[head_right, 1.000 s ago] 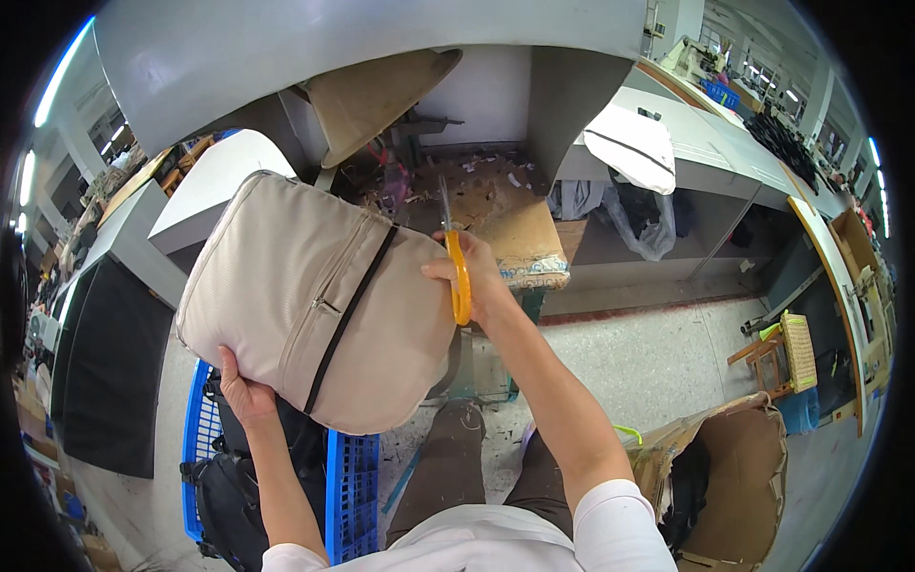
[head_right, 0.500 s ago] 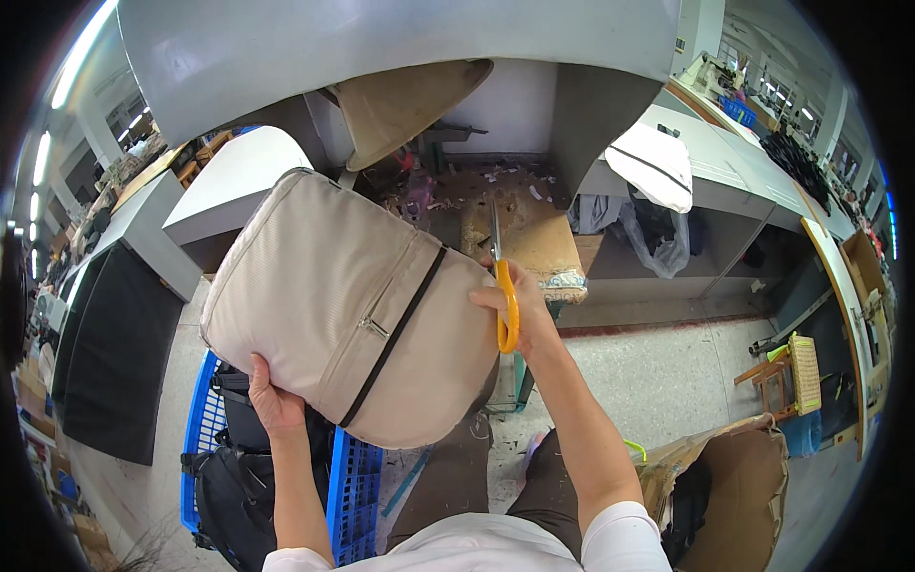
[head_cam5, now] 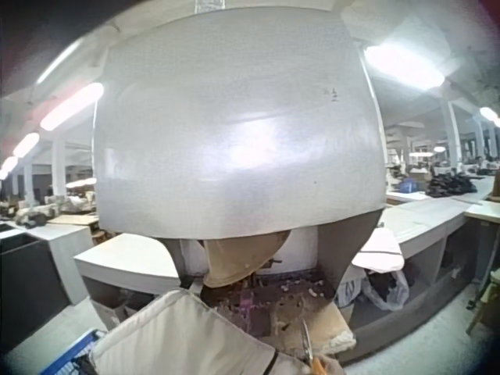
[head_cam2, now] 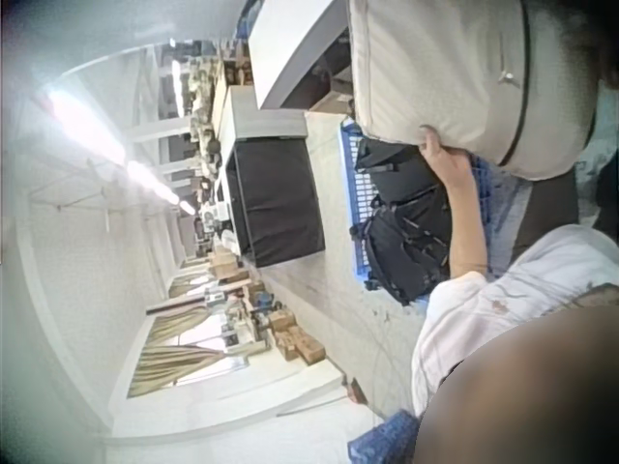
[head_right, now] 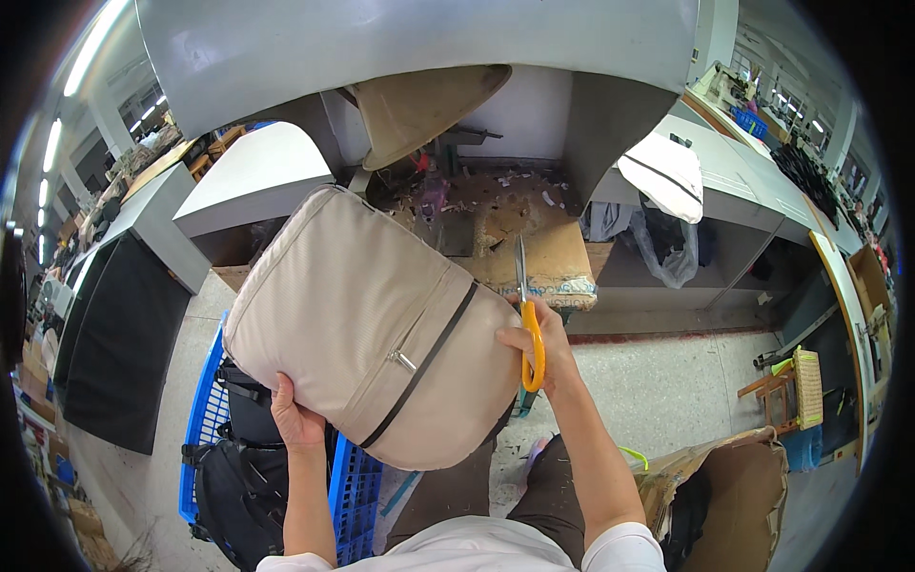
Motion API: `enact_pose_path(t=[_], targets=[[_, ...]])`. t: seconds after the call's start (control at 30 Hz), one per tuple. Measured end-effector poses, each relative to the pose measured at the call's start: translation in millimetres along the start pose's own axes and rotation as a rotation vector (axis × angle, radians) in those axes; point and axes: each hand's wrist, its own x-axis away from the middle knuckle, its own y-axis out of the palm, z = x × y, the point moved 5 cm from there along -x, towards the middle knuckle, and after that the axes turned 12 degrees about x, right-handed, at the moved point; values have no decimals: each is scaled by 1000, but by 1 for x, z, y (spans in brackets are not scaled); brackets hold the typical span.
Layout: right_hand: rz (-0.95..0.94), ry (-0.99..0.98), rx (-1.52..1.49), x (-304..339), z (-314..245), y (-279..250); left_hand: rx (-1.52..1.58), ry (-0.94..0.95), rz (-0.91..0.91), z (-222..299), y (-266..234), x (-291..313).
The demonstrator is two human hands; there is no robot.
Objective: Trimming excess material from backpack components using scissors and disposing of waste.
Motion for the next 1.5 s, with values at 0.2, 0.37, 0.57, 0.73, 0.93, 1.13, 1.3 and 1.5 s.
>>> enact_pose_path(t=[0.2,0.37,0.57,0.73,0.93,1.13,1.3,1.5], targets=[[-31,9,15,0,5,-3,59,-42,21,-3,-3,7],[-85,-238,464,6,-11,3,149,-83,64,4,-13,19],[-106,-478,1062,35,-38,30,281,-216,-88,22,-13,36],[-130,-468,1126,48,-43,38,362,-262,-161,30,-15,46],[-75,-442,1230,68,-47,39,386,-327,-178,28,-14,54],[-60,-442,1222,79,-41,35,381,-338,-191,32,-17,56],[-63,-436,1191,82,-37,34,364,-347,-201,34,-22,58],[-77,-481,1200,80,-34,35,347,-330,-207,36,-26,59]])
